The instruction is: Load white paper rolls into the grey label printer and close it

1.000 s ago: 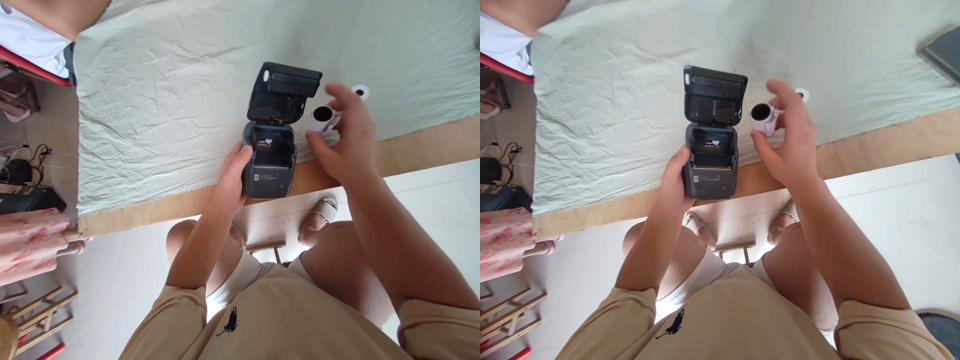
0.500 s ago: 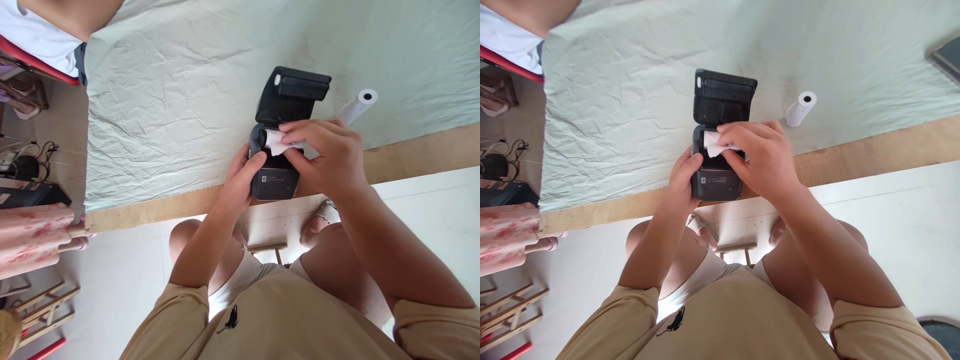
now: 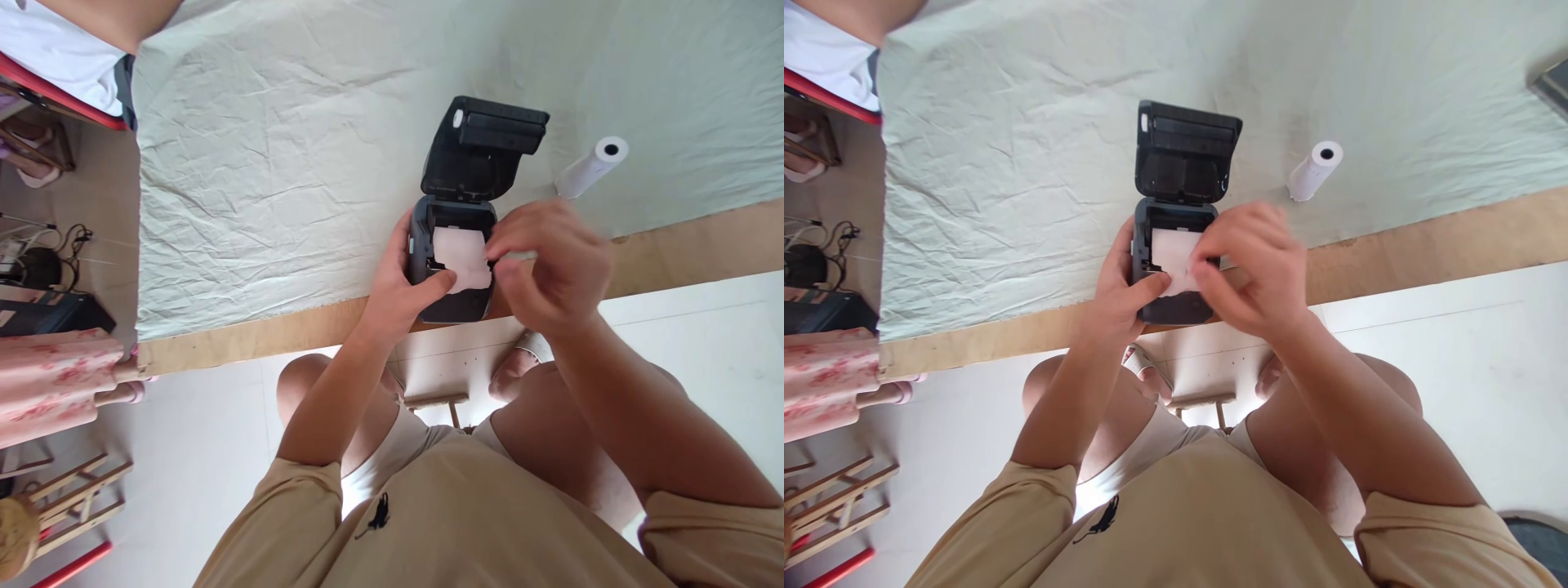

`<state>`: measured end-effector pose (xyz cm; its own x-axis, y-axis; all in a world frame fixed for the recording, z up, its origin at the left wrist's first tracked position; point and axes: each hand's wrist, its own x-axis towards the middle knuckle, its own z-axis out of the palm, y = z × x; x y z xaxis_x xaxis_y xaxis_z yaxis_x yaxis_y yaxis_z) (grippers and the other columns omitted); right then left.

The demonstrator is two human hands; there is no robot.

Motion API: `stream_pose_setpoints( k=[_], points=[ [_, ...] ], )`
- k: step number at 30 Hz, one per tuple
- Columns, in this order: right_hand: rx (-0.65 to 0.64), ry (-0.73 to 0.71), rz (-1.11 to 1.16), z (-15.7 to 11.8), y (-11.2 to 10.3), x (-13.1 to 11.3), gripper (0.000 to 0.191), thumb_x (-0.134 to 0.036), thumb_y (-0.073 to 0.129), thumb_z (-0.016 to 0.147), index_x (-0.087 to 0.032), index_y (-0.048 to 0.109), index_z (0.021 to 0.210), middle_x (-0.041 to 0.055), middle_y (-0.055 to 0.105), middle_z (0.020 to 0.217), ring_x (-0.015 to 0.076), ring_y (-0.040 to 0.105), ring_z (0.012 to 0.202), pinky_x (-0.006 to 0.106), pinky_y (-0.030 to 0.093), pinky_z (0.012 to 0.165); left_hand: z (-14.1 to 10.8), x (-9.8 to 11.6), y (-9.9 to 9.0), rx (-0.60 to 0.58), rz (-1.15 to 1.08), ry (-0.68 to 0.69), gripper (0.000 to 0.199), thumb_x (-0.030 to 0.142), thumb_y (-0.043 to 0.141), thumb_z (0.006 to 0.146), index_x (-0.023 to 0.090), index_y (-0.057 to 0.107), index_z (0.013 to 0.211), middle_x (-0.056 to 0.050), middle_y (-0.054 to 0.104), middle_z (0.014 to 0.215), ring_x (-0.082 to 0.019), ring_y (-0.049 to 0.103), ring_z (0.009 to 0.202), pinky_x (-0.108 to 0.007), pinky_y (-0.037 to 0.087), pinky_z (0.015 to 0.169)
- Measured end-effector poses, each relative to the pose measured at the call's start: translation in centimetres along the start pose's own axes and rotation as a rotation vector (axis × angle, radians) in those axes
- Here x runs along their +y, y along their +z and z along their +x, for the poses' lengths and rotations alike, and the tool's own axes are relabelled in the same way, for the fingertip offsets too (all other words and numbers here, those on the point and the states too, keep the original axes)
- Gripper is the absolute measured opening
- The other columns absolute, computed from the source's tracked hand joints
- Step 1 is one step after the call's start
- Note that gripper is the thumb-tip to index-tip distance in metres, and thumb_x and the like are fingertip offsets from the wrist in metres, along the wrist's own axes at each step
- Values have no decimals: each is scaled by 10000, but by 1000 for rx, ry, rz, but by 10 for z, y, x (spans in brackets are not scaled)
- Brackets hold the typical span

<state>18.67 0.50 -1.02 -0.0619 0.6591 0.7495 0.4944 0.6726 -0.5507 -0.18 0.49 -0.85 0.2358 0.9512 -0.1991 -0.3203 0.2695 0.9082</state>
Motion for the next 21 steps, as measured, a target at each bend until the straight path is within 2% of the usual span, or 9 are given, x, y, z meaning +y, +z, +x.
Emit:
stream_pose_setpoints(
  k=[2,4,5,7,10,11,16,18,21],
  points=[
    [67,147,-81,2,-4,3,150,-402,565,1048,-328,673,1121,90,771,1114,317,753,1069,497,587,881,0,-1,-2,-4,2,-8,847,343,1003,699,308,628,1457,-69,727,1527,-348,655,1525,-434,565,1267],
    [17,264,-81,4,-8,8,359,-405,574,1033,-380,584,1391,106,689,1479,342,687,1361,522,592,1012,0,-2,-3,-3,10,-4,849,333,990,712,307,627,1479,-76,735,1512,-347,681,1486,-441,578,1249],
    [-30,301,-35,4,-8,11,443,-388,564,1036,-414,520,1476,84,639,1585,337,645,1457,531,581,1076,-1,-2,-3,1,16,-2,846,333,985,720,311,629,1487,-72,743,1496,-345,694,1467,-442,584,1239],
    [-33,306,92,4,-8,18,445,-368,512,1061,-444,484,1498,58,682,1546,312,674,1442,535,572,1125,-1,-2,-3,21,33,-3,844,359,980,732,324,637,1503,-62,766,1438,-348,722,1419,-448,610,1198],
    [85,276,197,-1,-4,29,295,-453,472,1100,-393,584,1366,73,782,1211,297,784,1169,519,619,1050,-1,-3,-4,42,66,-16,859,403,991,720,334,647,1504,-53,779,1400,-355,724,1409,-451,623,1176],
    [82,282,204,-2,-4,31,284,-487,489,1100,-379,607,1335,76,783,1178,297,788,1138,514,634,1027,-1,-3,-4,40,69,-14,861,412,996,714,335,648,1498,-50,775,1413,-354,718,1419,-452,619,1187],
    [-286,361,223,-6,-3,30,430,-503,570,1077,-355,580,1481,87,738,1447,310,755,1289,517,661,1048,-1,-2,-4,-15,4,19,757,421,1008,738,335,669,1409,-17,740,1508,-321,658,1512,-401,575,1252],
    [-350,320,198,-6,-3,29,469,-466,601,1057,-339,577,1508,78,755,1418,297,763,1245,495,669,1036,-1,0,-1,-21,-11,18,665,478,991,774,322,678,1339,-16,759,1464,-309,676,1482,-384,604,1203],
    [-372,295,165,-7,-3,33,493,-449,626,1038,-329,587,1514,75,761,1412,292,765,1234,486,675,1041,-2,3,4,24,7,-30,561,593,926,832,282,688,1234,-48,815,1273,-312,783,1269,-399,678,1005]
  ],
)
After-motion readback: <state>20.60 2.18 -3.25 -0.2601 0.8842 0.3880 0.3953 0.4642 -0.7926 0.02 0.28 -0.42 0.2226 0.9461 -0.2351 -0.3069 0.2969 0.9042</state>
